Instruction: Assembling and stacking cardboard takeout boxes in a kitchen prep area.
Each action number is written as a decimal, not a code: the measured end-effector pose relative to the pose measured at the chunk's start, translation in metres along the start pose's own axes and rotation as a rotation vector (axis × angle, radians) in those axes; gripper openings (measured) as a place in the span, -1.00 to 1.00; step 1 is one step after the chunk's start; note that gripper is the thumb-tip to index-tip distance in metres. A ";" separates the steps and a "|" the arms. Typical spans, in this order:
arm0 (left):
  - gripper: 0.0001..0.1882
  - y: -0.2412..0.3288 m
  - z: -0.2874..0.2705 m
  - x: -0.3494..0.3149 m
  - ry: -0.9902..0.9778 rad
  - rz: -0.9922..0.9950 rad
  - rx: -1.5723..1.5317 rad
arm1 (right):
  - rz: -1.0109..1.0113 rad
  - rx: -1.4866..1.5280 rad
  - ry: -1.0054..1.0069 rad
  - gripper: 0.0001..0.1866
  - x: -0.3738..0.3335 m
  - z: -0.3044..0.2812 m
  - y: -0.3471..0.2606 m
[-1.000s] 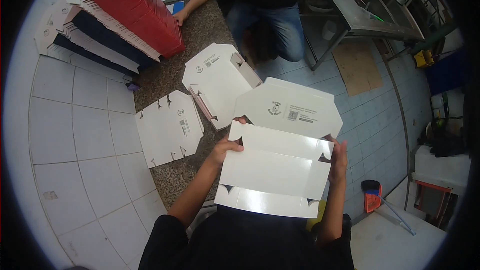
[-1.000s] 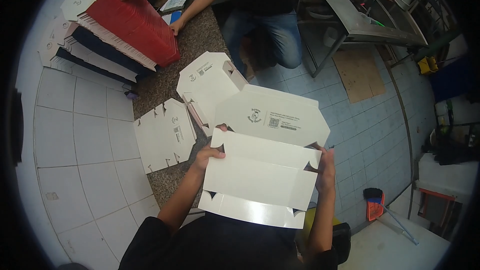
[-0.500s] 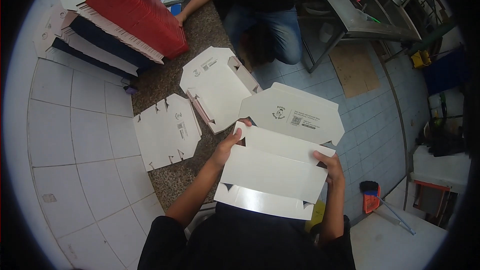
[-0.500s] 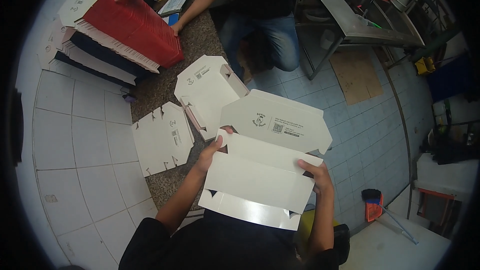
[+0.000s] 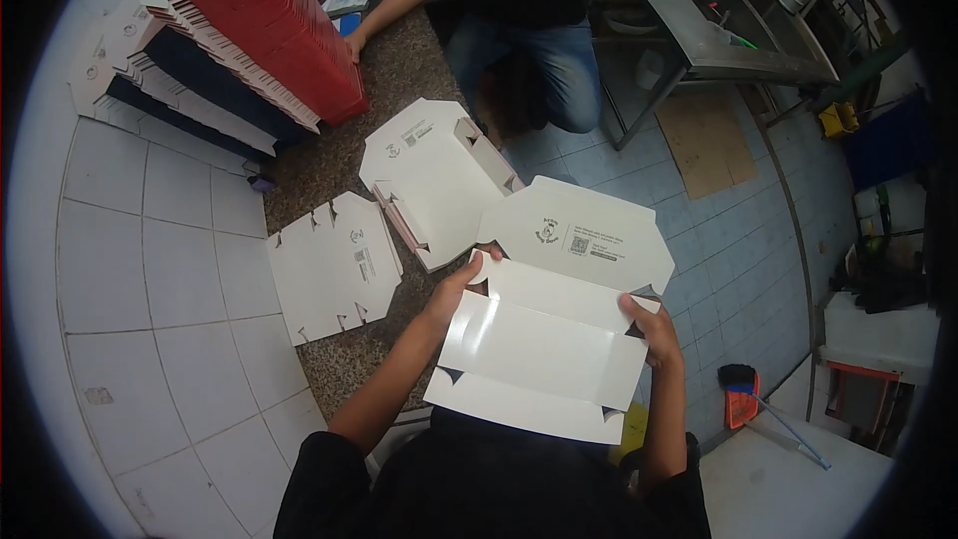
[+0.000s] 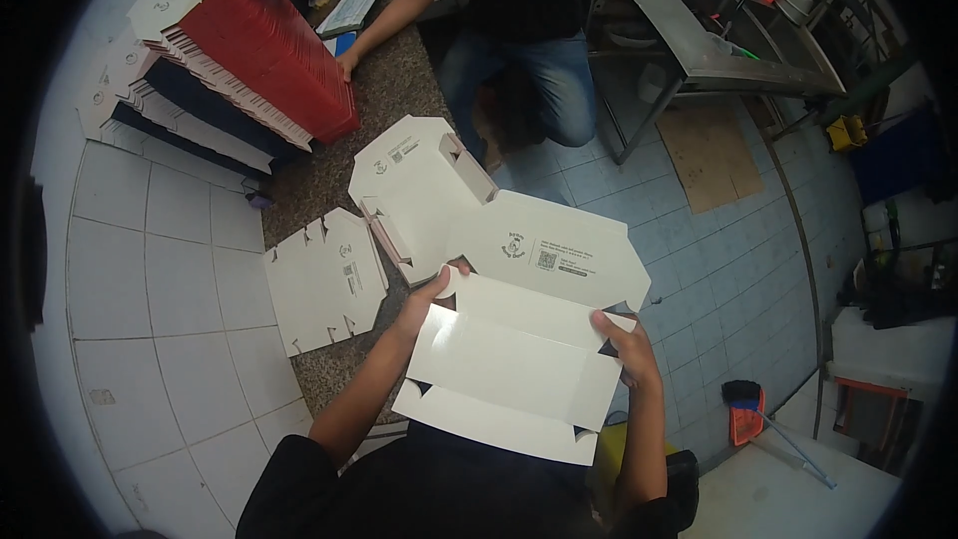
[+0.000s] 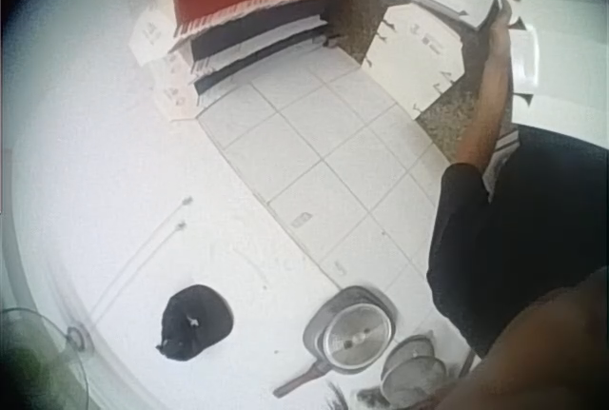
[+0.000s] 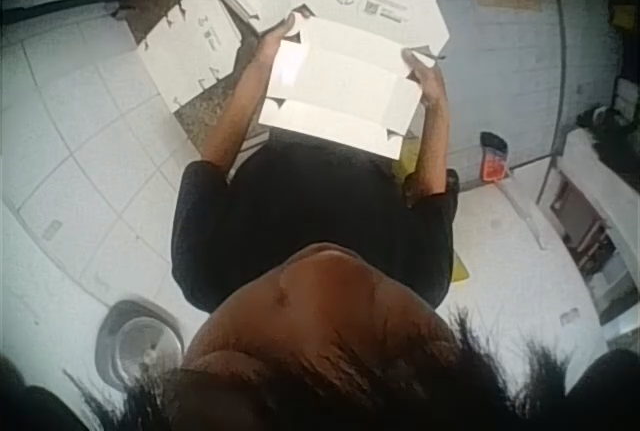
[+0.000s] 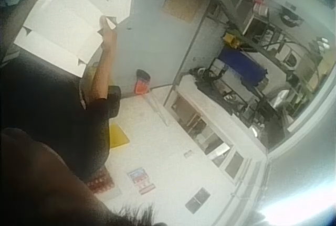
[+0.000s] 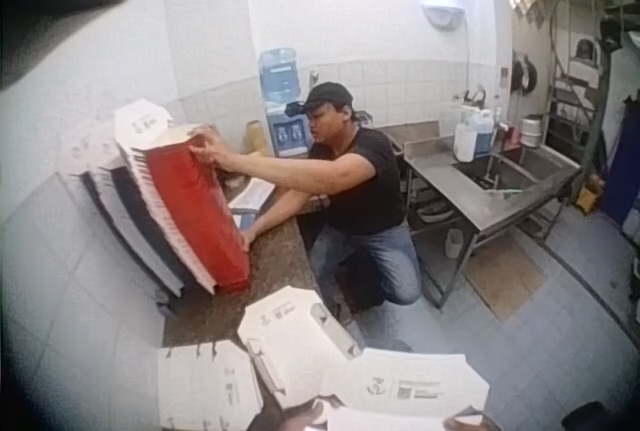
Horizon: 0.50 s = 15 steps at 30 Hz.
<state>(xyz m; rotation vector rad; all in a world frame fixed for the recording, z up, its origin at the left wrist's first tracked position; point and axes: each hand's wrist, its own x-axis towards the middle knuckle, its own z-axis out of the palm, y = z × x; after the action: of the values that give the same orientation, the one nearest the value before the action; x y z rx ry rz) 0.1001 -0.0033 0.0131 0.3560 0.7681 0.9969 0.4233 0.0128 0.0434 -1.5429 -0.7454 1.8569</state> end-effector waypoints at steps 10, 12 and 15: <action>-0.44 0.072 0.036 0.022 -0.012 -0.202 0.473 | -0.332 -0.223 -0.040 -0.54 -0.001 0.008 -0.063; -0.48 0.079 0.043 0.035 0.036 -0.025 0.760 | -0.453 -0.360 0.046 -0.53 -0.007 0.017 -0.084; -0.54 0.091 0.055 0.053 0.094 0.154 0.972 | -0.670 -0.404 0.075 -0.67 -0.029 0.048 -0.108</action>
<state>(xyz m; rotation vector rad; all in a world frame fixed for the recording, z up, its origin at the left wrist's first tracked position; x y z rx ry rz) 0.1001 0.0924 0.0827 1.2238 1.3007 0.7220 0.3905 0.0600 0.1505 -1.3406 -1.4566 1.1910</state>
